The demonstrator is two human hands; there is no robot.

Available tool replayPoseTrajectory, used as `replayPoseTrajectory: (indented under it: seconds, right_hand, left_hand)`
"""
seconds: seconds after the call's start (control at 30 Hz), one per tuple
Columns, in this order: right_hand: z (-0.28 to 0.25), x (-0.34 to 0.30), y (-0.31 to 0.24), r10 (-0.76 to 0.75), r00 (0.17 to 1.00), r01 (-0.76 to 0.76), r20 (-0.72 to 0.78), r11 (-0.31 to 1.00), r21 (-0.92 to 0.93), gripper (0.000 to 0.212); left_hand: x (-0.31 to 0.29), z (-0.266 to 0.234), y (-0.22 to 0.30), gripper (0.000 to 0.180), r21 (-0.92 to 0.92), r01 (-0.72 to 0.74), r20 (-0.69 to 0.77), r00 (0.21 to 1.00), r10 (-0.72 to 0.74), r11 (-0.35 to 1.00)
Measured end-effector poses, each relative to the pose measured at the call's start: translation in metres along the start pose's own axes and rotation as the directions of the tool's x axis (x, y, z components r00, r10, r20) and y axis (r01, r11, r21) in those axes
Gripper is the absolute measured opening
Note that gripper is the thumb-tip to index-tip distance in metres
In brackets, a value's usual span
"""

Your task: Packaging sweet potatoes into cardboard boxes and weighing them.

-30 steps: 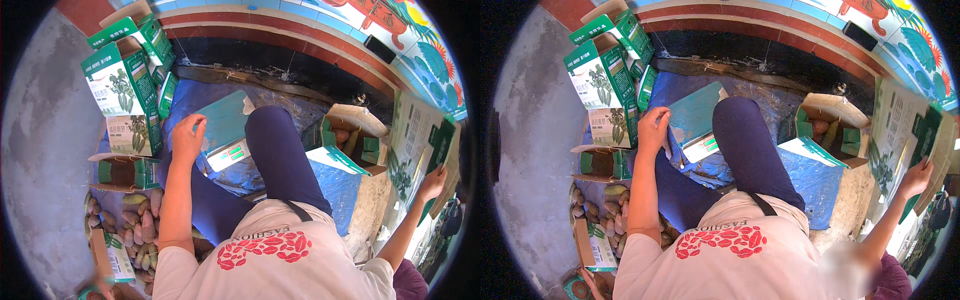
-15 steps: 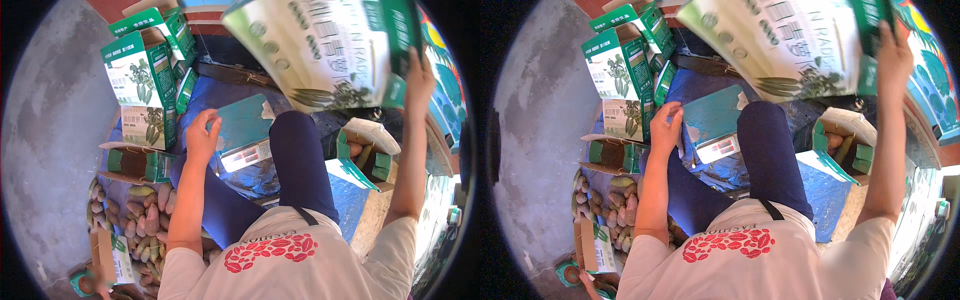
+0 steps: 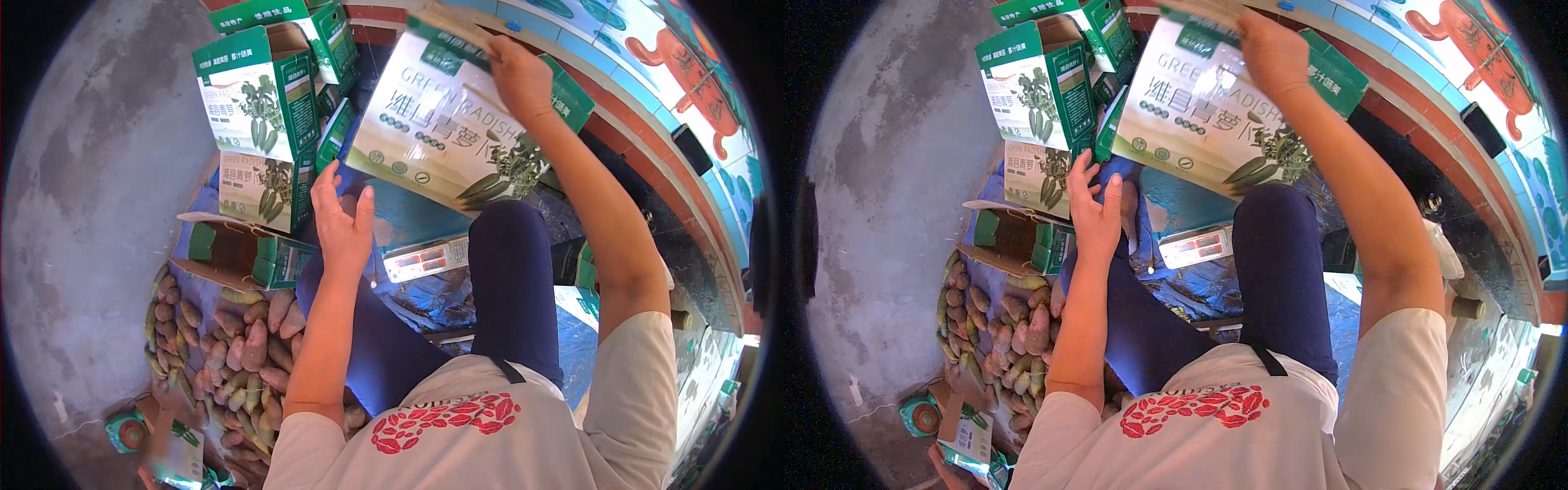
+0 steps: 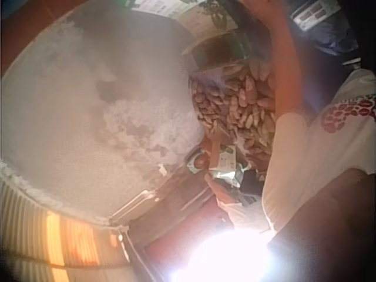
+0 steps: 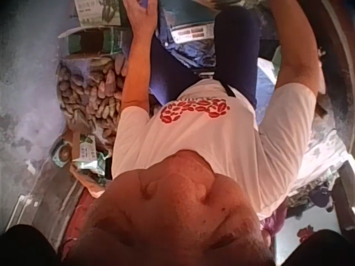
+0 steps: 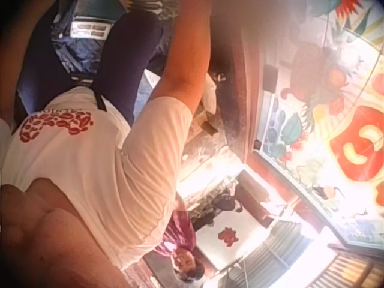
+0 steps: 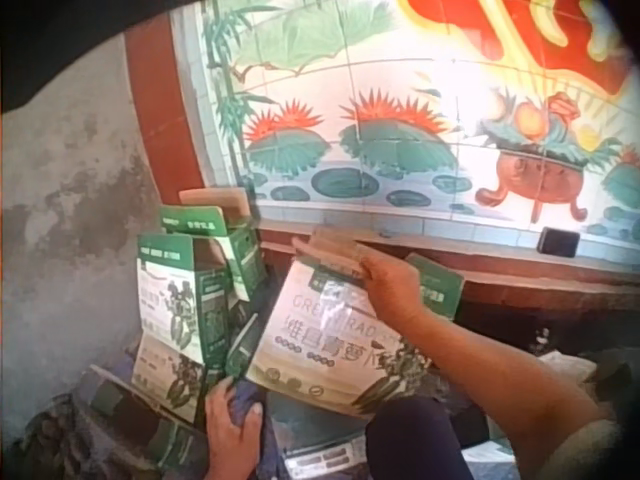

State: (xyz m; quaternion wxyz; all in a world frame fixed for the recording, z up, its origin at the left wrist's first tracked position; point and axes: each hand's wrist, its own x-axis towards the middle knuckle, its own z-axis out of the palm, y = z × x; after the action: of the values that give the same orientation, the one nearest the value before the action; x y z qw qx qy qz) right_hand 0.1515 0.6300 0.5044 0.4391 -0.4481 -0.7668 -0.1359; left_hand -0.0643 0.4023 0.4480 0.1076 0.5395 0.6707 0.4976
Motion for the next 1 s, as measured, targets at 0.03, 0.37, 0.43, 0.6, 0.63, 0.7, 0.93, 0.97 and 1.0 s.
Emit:
replayPoseTrajectory:
  seconds: [0.03, 0.37, 0.43, 0.6, 0.63, 0.7, 0.93, 0.97, 1.0]
  right_hand:
    - [0.004, -0.006, -0.013, -0.001, 1.0, 0.001, 0.005, 1.0, 0.01, 0.007]
    - [0.01, -0.13, -0.088, -0.368, 0.859, 0.26, 0.357, 0.912, 0.316, 0.006]
    - [0.005, -0.139, -0.097, -0.395, 0.826, 0.263, 0.402, 0.902, 0.344, 0.007]
    - [-0.005, -0.142, -0.102, -0.34, 0.848, 0.146, 0.407, 0.887, 0.437, 0.01]
    - [-0.01, -0.141, -0.103, -0.345, 0.845, 0.131, 0.408, 0.874, 0.468, 0.013]
    - [-0.029, -0.132, -0.104, -0.312, 0.904, 0.114, 0.293, 0.835, 0.538, 0.012]
    - [-0.08, -0.125, -0.039, 0.15, 0.973, -0.218, 0.177, 0.851, 0.477, 0.01]
    - [-0.083, -0.129, -0.026, 0.208, 0.962, -0.269, 0.179, 0.849, 0.454, 0.009]
    - [-0.087, -0.133, -0.014, 0.258, 0.948, -0.315, 0.184, 0.836, 0.449, 0.008]
  left_hand:
    - [0.001, -0.002, 0.002, 0.057, 0.008, 0.007, -0.004, 1.0, -0.007, 1.0]
    - [0.001, -0.001, 0.003, 0.07, 0.222, -0.011, 0.043, 0.999, 0.001, 0.975]
    - [-0.001, -0.001, -0.002, 0.067, 0.255, -0.018, 0.083, 0.997, -0.003, 0.967]
    - [-0.006, 0.002, -0.014, 0.036, 0.359, -0.108, 0.2, 0.979, 0.037, 0.927]
    - [-0.005, 0.003, -0.014, 0.034, 0.346, -0.11, 0.203, 0.978, 0.04, 0.932]
    - [-0.005, 0.003, -0.015, 0.032, 0.329, -0.102, 0.229, 0.973, 0.026, 0.939]
    - [-0.006, 0.007, -0.006, 0.024, 0.401, -0.154, 0.289, 0.957, 0.035, 0.903]
    - [-0.006, 0.008, -0.006, 0.024, 0.399, -0.148, 0.287, 0.957, 0.03, 0.905]
    - [-0.006, 0.009, -0.006, 0.023, 0.441, -0.161, 0.302, 0.953, 0.022, 0.883]
